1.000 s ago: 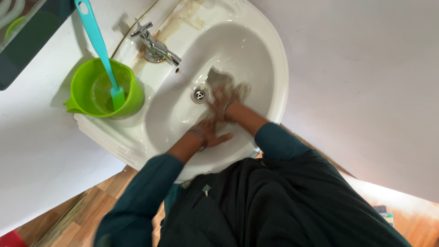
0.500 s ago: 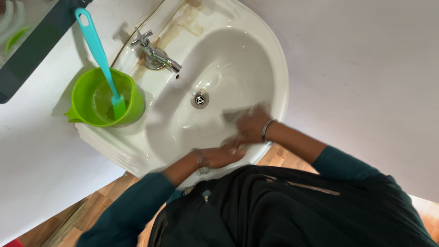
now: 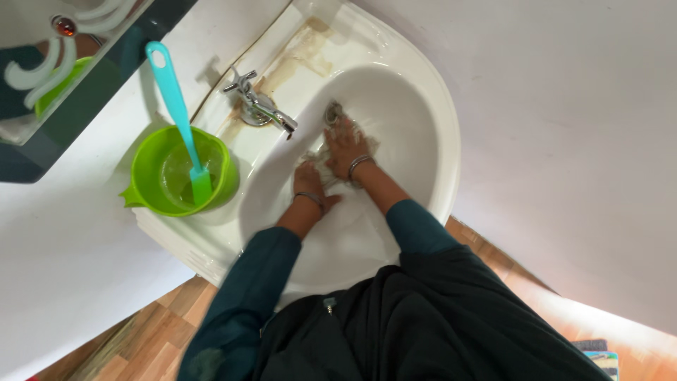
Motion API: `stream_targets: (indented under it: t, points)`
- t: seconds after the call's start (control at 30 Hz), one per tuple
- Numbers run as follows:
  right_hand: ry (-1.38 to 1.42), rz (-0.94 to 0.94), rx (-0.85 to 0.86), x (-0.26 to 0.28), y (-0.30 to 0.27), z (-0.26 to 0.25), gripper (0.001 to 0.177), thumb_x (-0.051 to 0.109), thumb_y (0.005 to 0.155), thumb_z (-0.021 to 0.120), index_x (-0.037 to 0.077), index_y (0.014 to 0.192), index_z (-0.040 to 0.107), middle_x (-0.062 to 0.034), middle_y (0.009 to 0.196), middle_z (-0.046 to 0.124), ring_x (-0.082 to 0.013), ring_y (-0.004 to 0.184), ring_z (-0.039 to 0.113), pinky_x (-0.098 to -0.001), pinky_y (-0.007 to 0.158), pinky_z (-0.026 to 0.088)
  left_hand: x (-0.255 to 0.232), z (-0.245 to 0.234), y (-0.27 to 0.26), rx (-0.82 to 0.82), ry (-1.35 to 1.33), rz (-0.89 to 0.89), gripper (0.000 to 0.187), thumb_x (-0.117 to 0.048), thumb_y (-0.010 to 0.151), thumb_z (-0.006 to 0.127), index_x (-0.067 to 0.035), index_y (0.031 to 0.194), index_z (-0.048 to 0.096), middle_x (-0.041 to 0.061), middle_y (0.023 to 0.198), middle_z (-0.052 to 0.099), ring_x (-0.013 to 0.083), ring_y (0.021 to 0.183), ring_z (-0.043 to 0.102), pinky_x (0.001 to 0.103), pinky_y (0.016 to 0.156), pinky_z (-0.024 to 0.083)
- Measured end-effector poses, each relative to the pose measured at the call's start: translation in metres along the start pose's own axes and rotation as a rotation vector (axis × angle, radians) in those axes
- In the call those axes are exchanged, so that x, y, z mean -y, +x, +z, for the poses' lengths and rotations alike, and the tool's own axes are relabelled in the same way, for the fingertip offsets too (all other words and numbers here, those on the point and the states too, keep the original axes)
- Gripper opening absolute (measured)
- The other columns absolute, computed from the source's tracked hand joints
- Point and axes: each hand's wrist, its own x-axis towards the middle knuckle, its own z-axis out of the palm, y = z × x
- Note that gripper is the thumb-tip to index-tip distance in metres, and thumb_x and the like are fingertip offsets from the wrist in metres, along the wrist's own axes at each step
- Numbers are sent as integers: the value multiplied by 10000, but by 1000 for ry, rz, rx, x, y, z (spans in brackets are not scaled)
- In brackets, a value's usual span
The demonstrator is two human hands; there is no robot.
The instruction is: The person cleans a white bathroom sink using a striped cloth. They wipe the basin, faucet, and surrounding surfaces, occasionally wringing the cloth under running water from the tap. A green plastic cup with a blue brush is visible in the sink during the process.
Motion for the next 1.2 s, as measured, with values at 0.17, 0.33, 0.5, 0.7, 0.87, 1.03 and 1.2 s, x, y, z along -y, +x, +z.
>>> stream_targets:
  t: [0.17,0.33,0.5,0.7,0.87,1.03,1.2]
  points:
    - [216,-205,10,44,14,45,970,446,941,606,13,1607,49,-228,1689,-70,-377,1566,-82,-595,1217,80,23,29,-65,214,80,13,989,-783,966,297,-22,1598,263,159,1689,192,295,1567,120,438,1236,35]
    - [266,-498,318,99,-50,44,688,323,955,598,8,1531,389,-212,1634,392,-319,1535,394,-387,1313,301,29,17,-127,207,-127,76,817,-712,994,264,-105,1473,528,158,1543,461,304,1487,341,430,1235,161]
    - [549,-782,535,87,-128,39,696,356,1069,495,15,1583,174,-228,1648,191,-363,1511,170,-468,1214,184,15,4,-195,187,-315,200,719,-631,1032,250,-144,1122,772,152,1065,757,283,991,708,418,920,530]
    - [167,-593,259,42,-261,-15,510,500,1022,450,157,1386,551,-90,1339,641,-273,1252,600,-419,1014,468,-5,28,-242,-210,-675,438,476,-447,1007,440,-87,953,747,159,934,749,360,842,693,501,789,534]
    - [50,-559,-195,20,-325,-37,576,475,878,658,168,1362,598,-80,1267,651,-288,1166,601,-515,934,441,-55,31,-235,-459,-670,457,261,-324,895,654,-79,977,688,131,927,715,344,876,682,481,754,528]
    - [-71,-494,-667,42,-346,1,641,414,811,773,123,1358,607,-134,1282,643,-338,1225,599,-610,957,438,-42,36,-250,-796,-624,595,254,-223,745,717,-59,930,662,85,934,631,301,862,617,433,696,497]
    - [-48,-407,-766,117,-331,43,663,373,824,839,162,1409,610,-84,1364,642,-277,1250,628,-529,974,501,8,62,-286,-952,-470,540,92,-88,793,655,-72,884,657,76,913,611,280,875,599,410,692,490]
